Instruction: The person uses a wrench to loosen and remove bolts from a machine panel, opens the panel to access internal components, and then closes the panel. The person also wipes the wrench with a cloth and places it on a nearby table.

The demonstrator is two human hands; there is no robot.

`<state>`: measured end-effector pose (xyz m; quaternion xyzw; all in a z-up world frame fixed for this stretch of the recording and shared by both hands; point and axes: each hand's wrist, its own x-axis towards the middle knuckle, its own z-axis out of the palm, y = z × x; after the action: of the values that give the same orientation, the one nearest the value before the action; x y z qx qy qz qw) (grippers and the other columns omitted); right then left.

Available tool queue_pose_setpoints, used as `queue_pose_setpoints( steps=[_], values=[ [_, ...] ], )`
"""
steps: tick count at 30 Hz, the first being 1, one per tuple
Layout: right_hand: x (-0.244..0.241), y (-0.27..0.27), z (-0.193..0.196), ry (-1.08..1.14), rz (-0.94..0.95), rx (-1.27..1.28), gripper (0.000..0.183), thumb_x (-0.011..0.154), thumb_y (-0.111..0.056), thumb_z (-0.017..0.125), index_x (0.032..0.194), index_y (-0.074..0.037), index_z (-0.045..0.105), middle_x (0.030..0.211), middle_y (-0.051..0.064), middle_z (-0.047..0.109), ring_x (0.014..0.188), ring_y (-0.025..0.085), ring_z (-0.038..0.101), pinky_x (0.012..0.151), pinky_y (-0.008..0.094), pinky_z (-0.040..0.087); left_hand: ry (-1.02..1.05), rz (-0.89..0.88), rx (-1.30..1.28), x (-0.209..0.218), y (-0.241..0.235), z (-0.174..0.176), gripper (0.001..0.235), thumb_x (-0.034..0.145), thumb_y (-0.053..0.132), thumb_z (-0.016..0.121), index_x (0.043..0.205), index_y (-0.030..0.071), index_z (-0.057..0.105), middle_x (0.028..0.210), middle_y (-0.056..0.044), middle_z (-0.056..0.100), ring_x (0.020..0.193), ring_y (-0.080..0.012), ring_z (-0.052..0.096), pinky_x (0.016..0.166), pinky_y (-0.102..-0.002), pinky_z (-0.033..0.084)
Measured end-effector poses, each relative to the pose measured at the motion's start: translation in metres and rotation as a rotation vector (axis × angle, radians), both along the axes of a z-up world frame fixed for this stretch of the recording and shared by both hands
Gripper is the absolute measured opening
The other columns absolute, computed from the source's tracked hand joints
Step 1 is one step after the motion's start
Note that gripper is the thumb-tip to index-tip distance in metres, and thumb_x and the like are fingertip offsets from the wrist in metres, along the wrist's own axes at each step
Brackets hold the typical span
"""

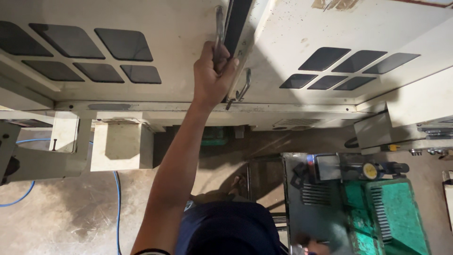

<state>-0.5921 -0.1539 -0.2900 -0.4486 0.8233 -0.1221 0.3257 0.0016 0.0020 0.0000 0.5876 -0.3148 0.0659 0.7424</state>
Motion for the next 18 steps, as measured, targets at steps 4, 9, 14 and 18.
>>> queue_pose_setpoints(
  steps=[4,9,14,18],
  values=[
    [-0.007,-0.022,0.004,-0.245,-0.043,0.134,0.017,0.102,-0.020,0.064,0.111,-0.006,0.064,0.095,0.009,0.065,0.086,0.023,0.062,0.075,0.036,0.053,-0.008,-0.035,0.001,0.001,0.002,-0.001,0.022,0.095,0.002,0.073,0.102,0.006,0.053,0.070,0.005,0.042,0.063,-0.0049,0.038,0.058,-0.025,0.036],
    [0.006,-0.033,-0.002,-0.625,-0.131,0.206,0.014,0.102,-0.022,0.062,0.107,-0.008,0.064,0.090,0.006,0.064,0.080,0.021,0.061,0.070,0.036,0.052,-0.017,-0.022,-0.009,0.000,0.000,-0.002,0.022,0.094,0.002,0.073,0.103,0.005,0.053,0.070,0.004,0.040,0.063,-0.0057,0.036,0.059,-0.025,0.035],
    [0.062,-0.016,0.003,-1.044,0.046,0.116,0.026,0.095,-0.020,0.054,0.110,-0.009,0.072,0.076,0.002,0.058,0.063,0.015,0.053,0.054,0.032,0.046,0.022,-0.010,-0.022,-0.002,-0.003,-0.004,0.021,0.094,0.003,0.072,0.101,0.005,0.053,0.071,0.003,0.042,0.064,-0.0061,0.037,0.058,-0.025,0.036],
    [0.160,-0.012,0.031,-1.147,0.079,0.251,0.026,0.100,-0.021,0.056,0.122,-0.007,0.065,0.094,0.005,0.068,0.070,0.011,0.058,0.055,0.023,0.042,-0.049,0.008,0.001,0.000,0.002,-0.002,0.019,0.096,0.004,0.072,0.101,0.006,0.053,0.070,0.002,0.039,0.064,-0.0078,0.039,0.059,-0.027,0.037]
  ],
)
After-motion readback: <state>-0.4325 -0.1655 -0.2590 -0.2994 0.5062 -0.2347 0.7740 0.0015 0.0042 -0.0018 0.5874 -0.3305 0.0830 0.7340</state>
